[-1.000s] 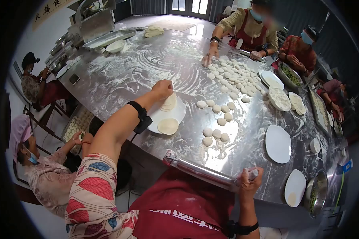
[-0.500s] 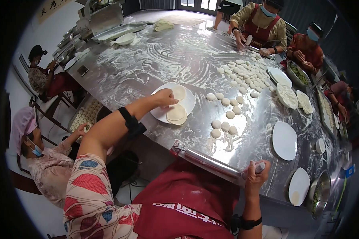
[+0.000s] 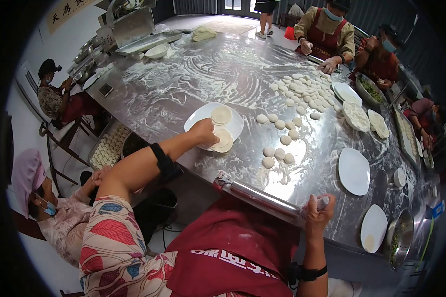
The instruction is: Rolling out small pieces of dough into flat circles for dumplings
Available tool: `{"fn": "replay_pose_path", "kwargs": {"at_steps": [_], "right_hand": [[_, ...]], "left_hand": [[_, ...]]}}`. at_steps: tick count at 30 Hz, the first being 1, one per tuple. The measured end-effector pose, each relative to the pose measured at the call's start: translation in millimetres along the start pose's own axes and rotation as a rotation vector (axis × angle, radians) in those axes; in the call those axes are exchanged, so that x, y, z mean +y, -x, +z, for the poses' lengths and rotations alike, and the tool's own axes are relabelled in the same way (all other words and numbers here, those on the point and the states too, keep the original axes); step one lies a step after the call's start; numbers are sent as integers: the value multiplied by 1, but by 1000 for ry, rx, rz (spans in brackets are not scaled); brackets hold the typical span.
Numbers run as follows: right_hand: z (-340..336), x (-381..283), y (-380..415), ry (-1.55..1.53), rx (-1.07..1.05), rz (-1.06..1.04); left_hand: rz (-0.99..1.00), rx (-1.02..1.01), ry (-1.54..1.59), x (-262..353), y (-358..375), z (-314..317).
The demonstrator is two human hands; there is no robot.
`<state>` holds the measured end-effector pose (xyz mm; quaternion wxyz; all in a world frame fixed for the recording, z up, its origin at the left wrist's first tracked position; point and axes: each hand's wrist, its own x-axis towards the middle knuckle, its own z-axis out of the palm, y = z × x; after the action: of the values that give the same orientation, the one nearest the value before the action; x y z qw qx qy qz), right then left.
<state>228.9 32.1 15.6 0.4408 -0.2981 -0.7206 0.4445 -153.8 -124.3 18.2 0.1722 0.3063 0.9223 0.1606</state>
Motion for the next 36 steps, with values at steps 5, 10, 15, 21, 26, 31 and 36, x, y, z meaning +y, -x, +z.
{"fn": "replay_pose_path", "kwargs": {"at_steps": [5,10,15,21,26,31,36], "right_hand": [[-1,3,-1,-16,-29,-3],[-3,1,1,9,-18,18],[-1,-2,-2,42,-22,1],[1,-7,0,29,-16,7],[-1,-2,-2,49,-30,30],[-2,1,-1,41,-20,-9],[-2,-3,1,26,-17,11]], "left_hand": [[11,-145,114,-9,-14,1],[81,46,147,-5,-5,3],[69,213,74,-14,-12,-21],[741,300,66,-21,15,2],[827,293,-182,-13,52,19],[643,386,228,-12,49,29],[84,326,1071,-16,11,-5]]}}
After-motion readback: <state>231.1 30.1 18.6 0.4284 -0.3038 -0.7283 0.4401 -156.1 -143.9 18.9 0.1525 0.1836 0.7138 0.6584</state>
